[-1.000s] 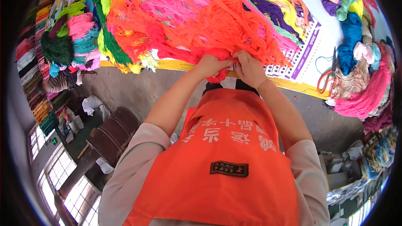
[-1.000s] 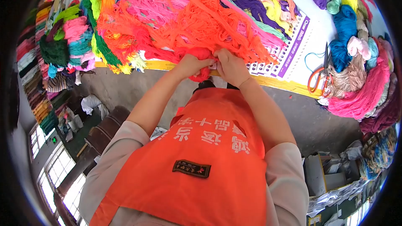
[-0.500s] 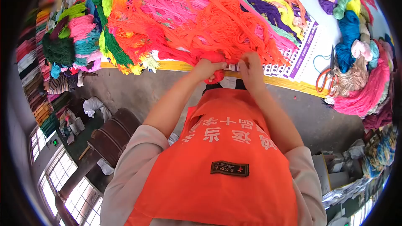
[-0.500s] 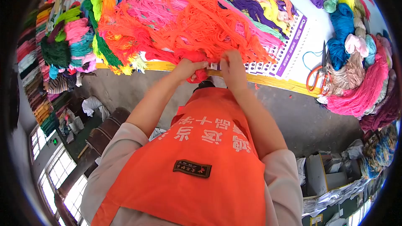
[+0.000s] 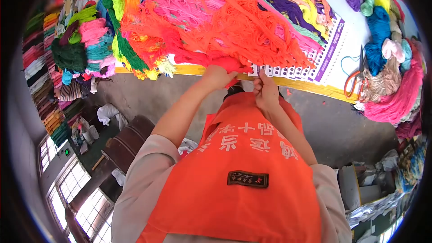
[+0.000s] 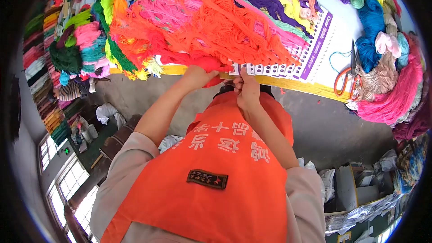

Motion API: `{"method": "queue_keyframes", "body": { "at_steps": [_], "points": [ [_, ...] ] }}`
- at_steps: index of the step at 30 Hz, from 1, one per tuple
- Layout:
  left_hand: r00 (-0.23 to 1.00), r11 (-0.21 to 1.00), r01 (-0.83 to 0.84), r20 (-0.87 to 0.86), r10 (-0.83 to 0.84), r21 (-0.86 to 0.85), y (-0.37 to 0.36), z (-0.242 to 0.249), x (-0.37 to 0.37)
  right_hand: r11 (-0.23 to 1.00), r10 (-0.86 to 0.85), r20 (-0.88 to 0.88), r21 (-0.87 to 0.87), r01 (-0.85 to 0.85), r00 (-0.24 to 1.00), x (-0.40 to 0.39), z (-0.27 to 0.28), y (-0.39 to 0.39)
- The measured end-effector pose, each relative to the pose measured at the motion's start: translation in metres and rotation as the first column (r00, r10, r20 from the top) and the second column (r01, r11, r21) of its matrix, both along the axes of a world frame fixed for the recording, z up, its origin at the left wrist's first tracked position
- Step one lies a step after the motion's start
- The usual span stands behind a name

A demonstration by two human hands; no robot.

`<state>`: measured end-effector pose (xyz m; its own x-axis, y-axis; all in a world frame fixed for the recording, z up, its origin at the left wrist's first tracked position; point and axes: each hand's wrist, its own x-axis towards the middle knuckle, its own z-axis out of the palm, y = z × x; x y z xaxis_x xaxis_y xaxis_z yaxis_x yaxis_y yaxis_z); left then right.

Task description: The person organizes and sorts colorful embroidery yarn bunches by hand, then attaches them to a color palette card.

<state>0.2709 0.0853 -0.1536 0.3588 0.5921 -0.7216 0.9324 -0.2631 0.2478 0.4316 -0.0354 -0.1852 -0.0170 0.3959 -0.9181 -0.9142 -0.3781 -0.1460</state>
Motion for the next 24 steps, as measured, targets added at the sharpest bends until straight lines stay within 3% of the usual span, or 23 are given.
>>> {"method": "queue_keyframes", "body": {
  "at_steps": [1, 3, 4, 6, 7, 8, 9, 11, 12, 13, 15, 17, 19, 20, 21, 22, 23, 24],
  "points": [
    [1.0, 1.0, -0.002, -0.004, 0.002, 0.002, 0.004, 0.006, 0.0, 1.0, 0.002, -0.004, 0.002, -0.002, 1.0, -0.001, 0.002, 0.001],
    [0.939, 0.997, -0.009, -0.343, -0.02, -0.082, 0.016, 0.018, 0.0, 1.0, 0.008, 0.054, -0.01, -0.007, 0.999, -0.002, 0.004, 0.003],
    [0.938, 0.997, -0.009, -0.345, -0.02, -0.082, 0.016, 0.012, -0.012, 1.0, 0.007, 0.051, -0.009, -0.007, 0.999, -0.002, 0.004, 0.002],
    [0.999, 0.994, -0.033, 0.003, 0.033, 0.103, 0.02, -0.009, -0.046, 0.999, 0.051, 0.08, 0.002, -0.051, 0.995, 0.0, 0.003, 0.002],
    [1.0, 0.994, -0.031, 0.002, 0.031, 0.103, 0.03, 0.001, -0.047, 0.999, 0.049, 0.08, 0.001, -0.049, 0.996, 0.001, 0.004, 0.001],
    [0.933, 0.936, -0.348, 0.079, 0.352, -0.052, 0.043, 0.011, -0.047, 0.998, 0.057, 0.061, 0.0, -0.057, 0.997, 0.003, 0.004, 0.001],
    [0.761, 0.761, -0.61, 0.102, 0.64, -0.223, 0.056, 0.024, -0.045, 0.998, 0.065, 0.045, -0.001, -0.065, 0.997, 0.006, 0.004, 0.001],
    [0.54, 0.538, -0.732, 0.126, 0.832, -0.419, 0.081, 0.048, -0.055, 0.997, 0.069, 0.064, 0.018, -0.07, 0.996, 0.005, 0.001, 0.0],
    [0.395, 0.442, -0.747, 0.203, 0.896, -0.496, 0.084, 0.051, -0.059, 0.996, 0.073, 0.08, 0.035, -0.076, 0.994, 0.003, 0.001, -0.001],
    [0.397, 0.445, -0.746, 0.205, 0.894, -0.495, 0.082, 0.052, -0.06, 0.997, 0.07, 0.079, 0.039, -0.074, 0.994, 0.002, 0.001, -0.002],
    [-0.035, 0.213, -0.819, 0.417, 0.908, -0.533, 0.078, 0.055, -0.059, 0.997, 0.064, 0.053, 0.035, -0.066, 0.997, 0.004, 0.003, -0.003],
    [0.107, 0.364, -0.828, 0.517, 0.849, -0.426, 0.053, 0.057, -0.056, 0.989, 0.133, 0.049, 0.065, -0.136, 0.99, 0.01, 0.008, -0.012],
    [0.253, 0.518, -0.754, 0.549, 0.796, -0.404, 0.025, 0.058, -0.049, 0.916, 0.37, 0.248, 0.062, -0.396, 0.895, 0.012, 0.014, -0.02],
    [0.289, 0.549, -0.737, 0.551, 0.783, -0.394, 0.012, 0.054, -0.044, 0.913, 0.377, 0.254, 0.06, -0.403, 0.891, 0.009, 0.015, -0.019],
    [0.325, 0.582, -0.717, 0.555, 0.766, -0.383, 0.0, 0.046, -0.041, 0.865, 0.354, 0.642, 0.052, -0.499, 0.68, 0.005, 0.018, -0.016],
    [0.258, 0.532, -0.714, 0.535, 0.805, -0.456, -0.009, 0.039, -0.037, 0.817, 0.243, 0.906, 0.001, -0.577, 0.346, 0.002, 0.02, -0.013],
    [0.254, 0.53, -0.712, 0.535, 0.806, -0.46, -0.015, 0.03, -0.034, 0.816, 0.245, 0.907, -0.003, -0.578, 0.341, 0.003, 0.021, -0.007],
    [0.238, 0.536, -0.695, 0.55, 0.801, -0.479, -0.02, 0.023, -0.031, 0.757, 0.232, 0.967, -0.113, -0.643, 0.103, 0.005, 0.02, 0.003]
  ]
}}
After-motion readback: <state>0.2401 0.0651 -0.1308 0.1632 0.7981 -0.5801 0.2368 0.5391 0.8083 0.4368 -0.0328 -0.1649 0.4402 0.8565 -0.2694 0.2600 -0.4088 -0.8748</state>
